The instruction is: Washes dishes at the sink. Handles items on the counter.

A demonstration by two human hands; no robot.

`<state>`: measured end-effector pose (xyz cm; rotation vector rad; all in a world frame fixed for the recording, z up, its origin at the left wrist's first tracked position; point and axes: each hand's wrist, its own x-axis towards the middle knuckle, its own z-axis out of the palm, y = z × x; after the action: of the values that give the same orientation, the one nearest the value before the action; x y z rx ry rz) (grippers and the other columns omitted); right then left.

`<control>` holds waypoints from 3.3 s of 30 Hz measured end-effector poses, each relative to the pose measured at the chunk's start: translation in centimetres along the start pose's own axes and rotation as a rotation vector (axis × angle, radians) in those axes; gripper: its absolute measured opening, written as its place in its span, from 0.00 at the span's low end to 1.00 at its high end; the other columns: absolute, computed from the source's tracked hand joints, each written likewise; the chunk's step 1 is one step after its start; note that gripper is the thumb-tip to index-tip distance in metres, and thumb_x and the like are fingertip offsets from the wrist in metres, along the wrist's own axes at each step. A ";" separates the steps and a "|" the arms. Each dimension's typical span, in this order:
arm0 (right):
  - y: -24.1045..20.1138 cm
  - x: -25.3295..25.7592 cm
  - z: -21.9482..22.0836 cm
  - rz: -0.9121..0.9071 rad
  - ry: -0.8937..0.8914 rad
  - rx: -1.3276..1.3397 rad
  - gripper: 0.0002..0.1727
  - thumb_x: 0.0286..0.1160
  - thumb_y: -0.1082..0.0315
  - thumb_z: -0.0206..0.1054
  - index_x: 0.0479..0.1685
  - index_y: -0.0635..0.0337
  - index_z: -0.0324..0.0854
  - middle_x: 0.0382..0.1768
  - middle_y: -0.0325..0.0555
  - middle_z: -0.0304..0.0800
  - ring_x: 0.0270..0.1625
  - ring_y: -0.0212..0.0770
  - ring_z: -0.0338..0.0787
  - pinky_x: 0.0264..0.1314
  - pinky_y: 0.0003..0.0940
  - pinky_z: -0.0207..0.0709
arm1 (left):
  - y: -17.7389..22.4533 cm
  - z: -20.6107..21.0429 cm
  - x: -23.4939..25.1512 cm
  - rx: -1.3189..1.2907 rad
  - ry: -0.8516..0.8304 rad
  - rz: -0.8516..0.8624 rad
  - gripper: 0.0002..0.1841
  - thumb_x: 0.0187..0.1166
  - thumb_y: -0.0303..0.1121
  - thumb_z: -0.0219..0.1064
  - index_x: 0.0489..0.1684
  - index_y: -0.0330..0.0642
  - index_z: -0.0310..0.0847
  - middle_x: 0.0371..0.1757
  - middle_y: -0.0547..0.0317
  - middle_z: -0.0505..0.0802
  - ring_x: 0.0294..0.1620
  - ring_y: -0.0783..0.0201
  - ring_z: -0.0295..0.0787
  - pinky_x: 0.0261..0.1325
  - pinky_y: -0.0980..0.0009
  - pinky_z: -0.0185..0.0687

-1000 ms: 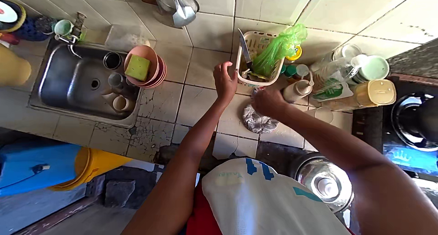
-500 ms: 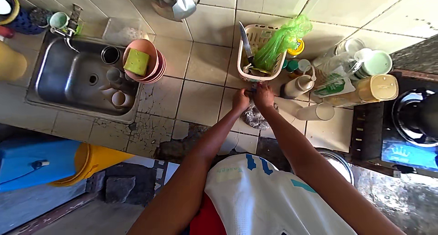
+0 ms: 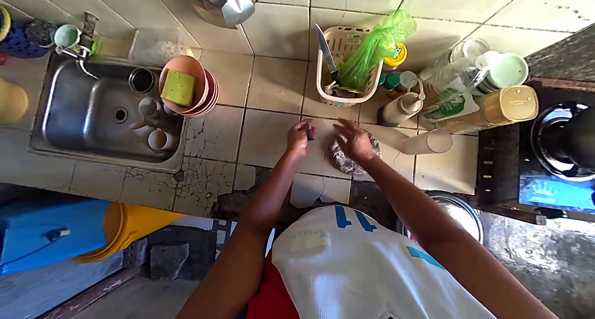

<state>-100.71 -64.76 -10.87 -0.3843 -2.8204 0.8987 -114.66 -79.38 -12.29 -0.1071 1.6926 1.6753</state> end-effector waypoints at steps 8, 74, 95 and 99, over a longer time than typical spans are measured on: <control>1.9 3.7 -1.2 0.550 -0.292 -0.218 0.27 0.82 0.51 0.67 0.67 0.65 0.83 0.69 0.70 0.81 0.76 0.72 0.76 0.75 0.72 0.69 | -1.8 -4.2 -1.5 0.124 0.081 0.157 0.20 0.96 0.44 0.44 0.58 0.40 0.80 0.30 0.62 0.79 0.21 0.71 0.68 0.24 0.75 0.68; -5.6 -7.6 -23.0 0.073 0.129 0.344 0.19 0.64 0.64 0.81 0.56 0.57 0.89 0.46 0.41 0.95 0.47 0.29 0.92 0.54 0.32 0.87 | 14.1 10.0 -7.6 0.563 -0.791 0.841 0.29 0.81 0.45 0.67 0.72 0.30 0.80 0.69 0.45 0.89 0.70 0.58 0.85 0.76 0.59 0.78; -8.3 4.9 -36.7 -0.102 0.624 0.677 0.23 0.73 0.83 0.67 0.68 0.64 0.78 0.48 0.42 0.96 0.47 0.31 0.94 0.57 0.32 0.88 | 28.0 18.6 -14.1 0.355 -0.796 0.583 0.29 0.95 0.49 0.43 0.74 0.35 0.77 0.58 0.45 0.91 0.52 0.59 0.91 0.56 0.61 0.88; -8.9 6.4 -37.5 -0.079 0.696 0.584 0.28 0.61 0.84 0.75 0.66 0.63 0.78 0.58 0.48 0.88 0.40 0.34 0.92 0.46 0.34 0.90 | 30.4 20.9 -14.2 0.266 -0.724 0.691 0.21 0.92 0.41 0.56 0.73 0.38 0.79 0.59 0.47 0.90 0.48 0.59 0.90 0.51 0.61 0.88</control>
<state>-100.13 -49.48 25.07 -0.3942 -1.8417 1.2177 -111.75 -62.42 23.32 1.1831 1.4112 1.6149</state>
